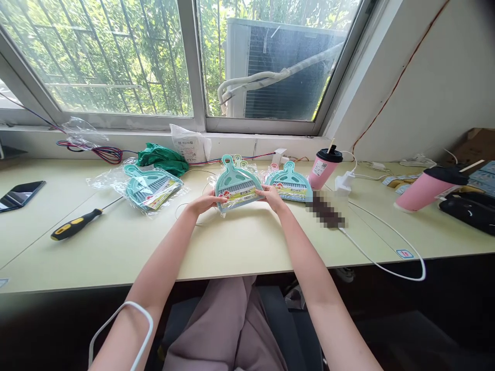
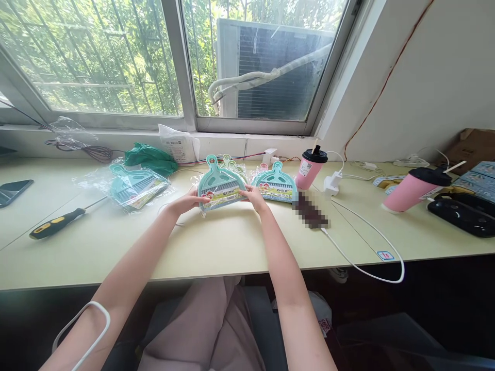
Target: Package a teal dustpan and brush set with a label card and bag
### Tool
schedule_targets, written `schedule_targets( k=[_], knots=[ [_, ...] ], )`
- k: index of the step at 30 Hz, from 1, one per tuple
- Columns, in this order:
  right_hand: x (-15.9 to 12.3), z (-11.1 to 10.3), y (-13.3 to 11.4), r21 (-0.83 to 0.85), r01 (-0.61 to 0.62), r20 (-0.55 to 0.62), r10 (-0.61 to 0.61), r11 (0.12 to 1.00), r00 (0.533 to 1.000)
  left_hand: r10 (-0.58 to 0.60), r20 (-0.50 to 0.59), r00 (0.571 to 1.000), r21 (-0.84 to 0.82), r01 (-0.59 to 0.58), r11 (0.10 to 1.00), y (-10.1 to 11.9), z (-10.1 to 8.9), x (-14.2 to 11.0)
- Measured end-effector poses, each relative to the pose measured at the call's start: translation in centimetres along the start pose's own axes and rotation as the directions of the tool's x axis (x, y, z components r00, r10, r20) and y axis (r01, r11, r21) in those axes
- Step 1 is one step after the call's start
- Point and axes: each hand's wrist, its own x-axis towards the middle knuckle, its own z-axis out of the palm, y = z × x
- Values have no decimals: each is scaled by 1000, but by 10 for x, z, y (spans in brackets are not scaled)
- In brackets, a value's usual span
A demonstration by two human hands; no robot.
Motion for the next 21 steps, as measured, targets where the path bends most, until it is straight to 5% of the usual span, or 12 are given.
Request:
schedule_targets(
  k=[3,8,11,17,21],
  knots=[
    [2,-3,0,67,-67,4,67,995,998,7,23,1000,17,-7,1000,-5,2,5],
    [5,-9,-1,182,-3,-254,50,983,966,229,-11,973,-140,-228,964,-3,15,10],
    [7,-12,-1,214,39,-359,41,976,932,289,-73,955,-39,-292,956,-4,27,13],
    [7,-1,3,170,31,-331,27,985,943,334,-345,877,71,-330,941,-11,46,24],
    [5,8,3,161,24,-243,16,987,970,203,-454,868,-37,-246,969,-8,37,25]
  ],
)
